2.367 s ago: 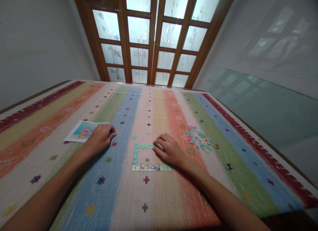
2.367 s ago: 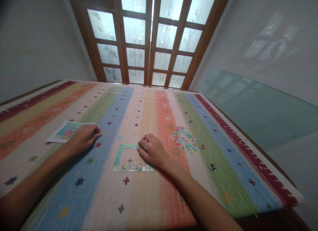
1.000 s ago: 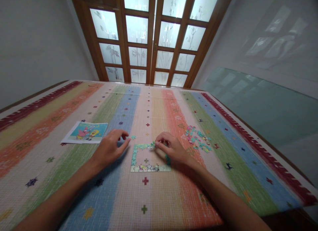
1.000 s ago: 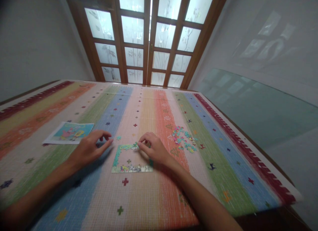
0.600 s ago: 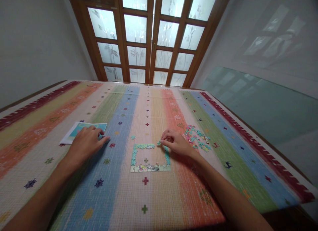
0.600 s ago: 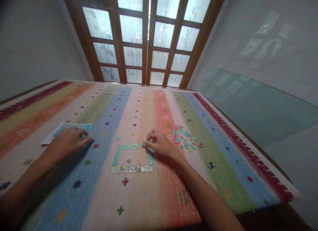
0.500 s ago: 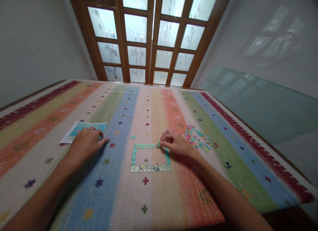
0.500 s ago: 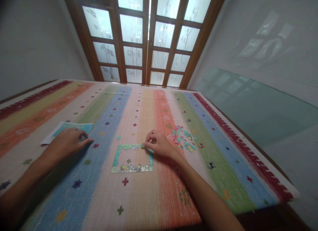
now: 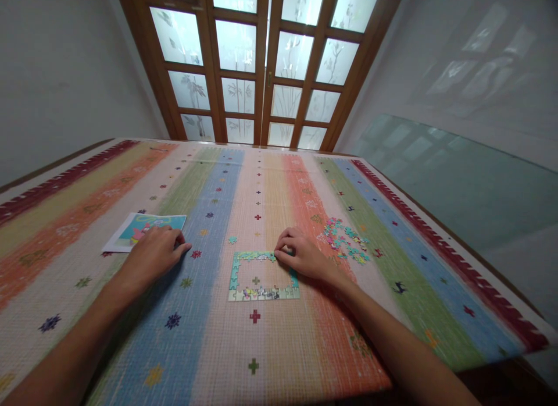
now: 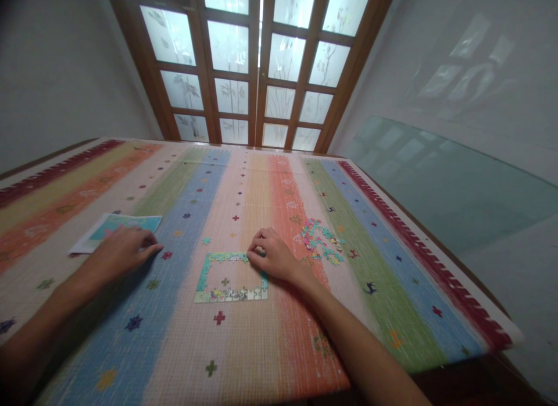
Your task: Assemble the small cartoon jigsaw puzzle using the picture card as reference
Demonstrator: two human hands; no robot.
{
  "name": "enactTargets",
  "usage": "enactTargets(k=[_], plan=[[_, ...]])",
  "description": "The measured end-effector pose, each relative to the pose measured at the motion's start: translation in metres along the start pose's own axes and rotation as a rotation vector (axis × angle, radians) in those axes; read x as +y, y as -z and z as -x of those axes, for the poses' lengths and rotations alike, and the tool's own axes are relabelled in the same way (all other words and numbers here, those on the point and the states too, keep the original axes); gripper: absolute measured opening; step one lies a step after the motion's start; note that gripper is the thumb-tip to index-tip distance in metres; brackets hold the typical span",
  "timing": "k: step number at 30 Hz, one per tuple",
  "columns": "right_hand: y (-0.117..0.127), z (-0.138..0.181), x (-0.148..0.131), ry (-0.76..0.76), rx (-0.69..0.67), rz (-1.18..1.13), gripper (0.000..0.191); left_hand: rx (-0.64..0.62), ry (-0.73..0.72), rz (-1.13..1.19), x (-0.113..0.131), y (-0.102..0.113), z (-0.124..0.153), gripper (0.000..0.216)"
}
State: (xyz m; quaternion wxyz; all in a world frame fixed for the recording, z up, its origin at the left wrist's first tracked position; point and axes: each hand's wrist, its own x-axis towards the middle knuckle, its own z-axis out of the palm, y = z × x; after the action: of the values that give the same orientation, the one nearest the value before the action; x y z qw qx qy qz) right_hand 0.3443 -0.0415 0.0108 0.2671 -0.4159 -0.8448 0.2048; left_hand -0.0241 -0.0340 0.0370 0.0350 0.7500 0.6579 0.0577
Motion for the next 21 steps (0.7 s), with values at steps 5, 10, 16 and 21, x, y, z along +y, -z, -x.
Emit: enactTargets(k=[5, 10, 16, 21], plan=[[-0.001, 0.002, -0.001, 0.030, 0.043, 0.022, 0.010, -0.005, -0.005, 0.016, 0.001, -0.003, 0.001, 0.026], [0.000, 0.003, -0.005, 0.079, 0.024, 0.056, 0.006, 0.052, -0.016, 0.016, 0.001, -0.008, 0.003, 0.026], [-0.002, 0.005, -0.004, 0.091, 0.011, 0.073, 0.007, 0.072, 0.047, -0.045, -0.001, -0.014, 0.004, 0.035], [-0.003, 0.004, -0.002, 0.128, 0.020, 0.076, 0.007, 0.061, 0.030, -0.010, 0.001, -0.013, 0.003, 0.033]])
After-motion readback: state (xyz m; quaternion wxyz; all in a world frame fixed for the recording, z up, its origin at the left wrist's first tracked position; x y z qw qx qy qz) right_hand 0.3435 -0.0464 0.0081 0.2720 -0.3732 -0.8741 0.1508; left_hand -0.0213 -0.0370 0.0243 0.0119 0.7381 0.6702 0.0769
